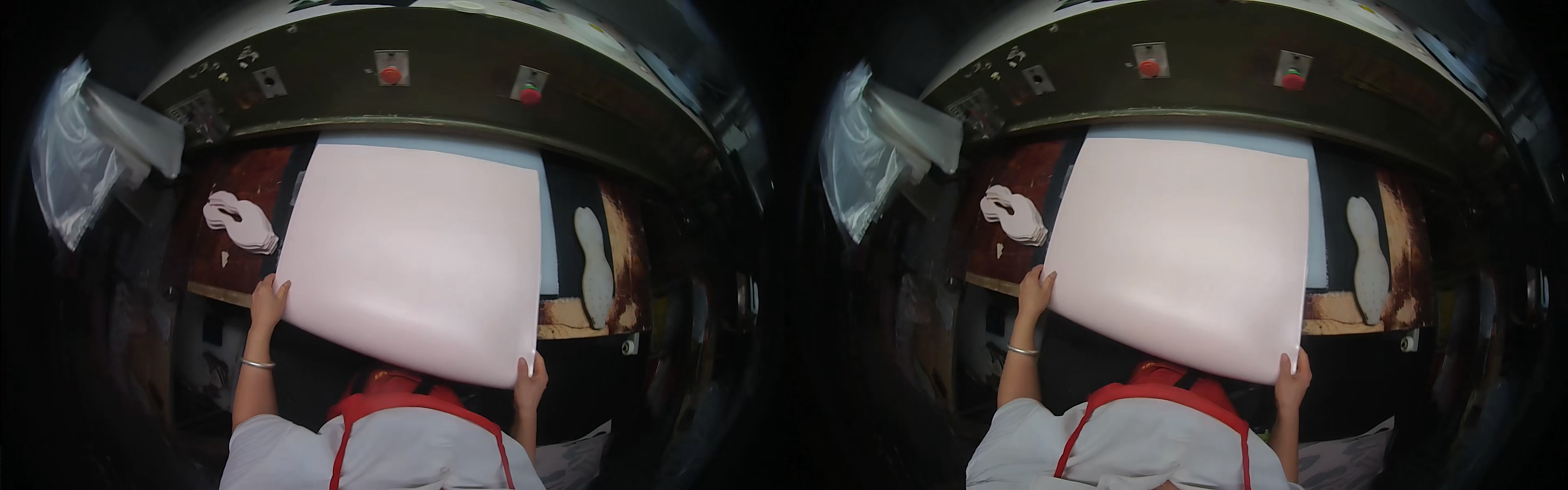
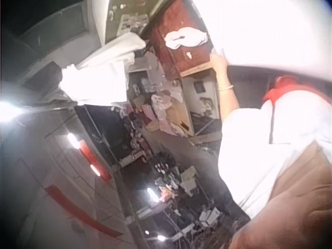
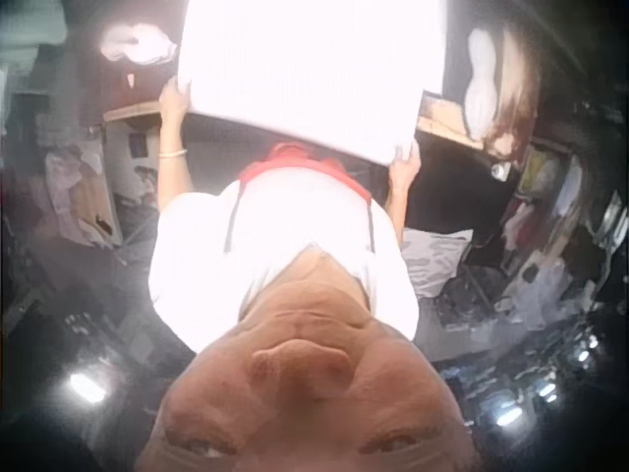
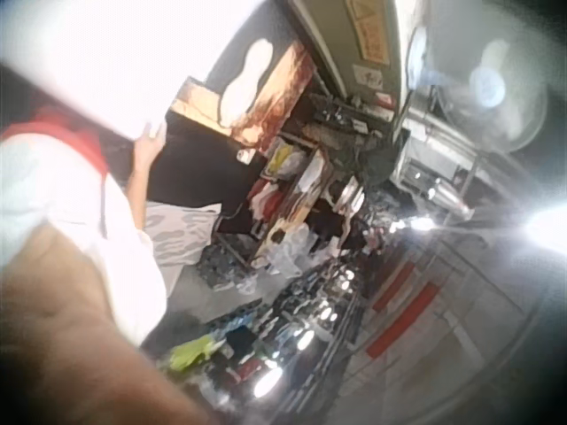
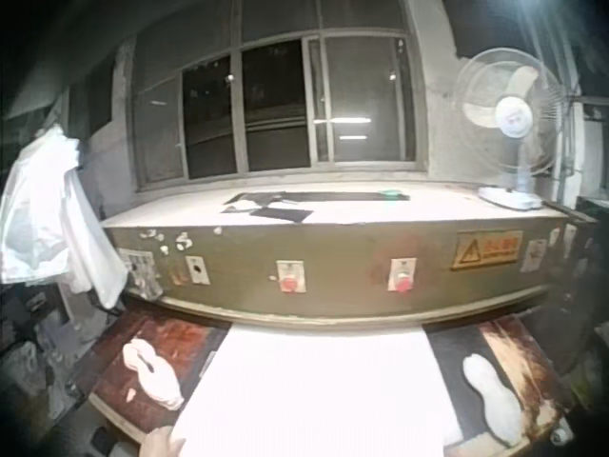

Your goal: The person places a sheet of pink material on a hydraulic cutting machine, aligns a shoe-shaped template, and presses a button to cut out multiple insoles. The cut pieces are then removed and stacked.

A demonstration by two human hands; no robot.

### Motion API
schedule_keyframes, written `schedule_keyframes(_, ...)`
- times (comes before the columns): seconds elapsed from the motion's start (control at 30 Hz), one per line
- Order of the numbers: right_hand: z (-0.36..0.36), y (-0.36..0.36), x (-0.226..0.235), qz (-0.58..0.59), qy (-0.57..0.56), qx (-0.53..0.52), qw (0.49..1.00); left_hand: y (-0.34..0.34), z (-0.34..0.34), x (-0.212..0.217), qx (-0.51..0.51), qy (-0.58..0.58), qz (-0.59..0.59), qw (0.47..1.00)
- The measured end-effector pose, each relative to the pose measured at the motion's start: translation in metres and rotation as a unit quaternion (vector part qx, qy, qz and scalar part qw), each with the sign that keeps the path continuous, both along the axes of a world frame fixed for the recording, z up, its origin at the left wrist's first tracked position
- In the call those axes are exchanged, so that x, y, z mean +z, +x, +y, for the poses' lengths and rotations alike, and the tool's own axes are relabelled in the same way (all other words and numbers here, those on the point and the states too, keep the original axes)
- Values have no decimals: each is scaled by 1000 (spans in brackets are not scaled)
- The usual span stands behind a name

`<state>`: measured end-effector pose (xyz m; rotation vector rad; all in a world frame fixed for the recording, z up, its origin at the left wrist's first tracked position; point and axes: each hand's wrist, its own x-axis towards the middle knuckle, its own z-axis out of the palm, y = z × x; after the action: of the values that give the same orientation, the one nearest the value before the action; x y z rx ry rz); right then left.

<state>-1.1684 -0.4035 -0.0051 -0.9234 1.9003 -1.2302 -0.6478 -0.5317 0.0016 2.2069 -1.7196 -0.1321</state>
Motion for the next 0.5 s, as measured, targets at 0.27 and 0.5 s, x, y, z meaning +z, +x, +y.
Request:
schedule_keyframes(0.27, -179, -46, 66, 228, -85, 35, 969, -18, -104, 33, 109, -71, 291, 948)
schedule_keyframes(0.5, -288, -76, 35, 185, -105, -11, 977, -32, -136, 47, -87, -131, 177, 972)
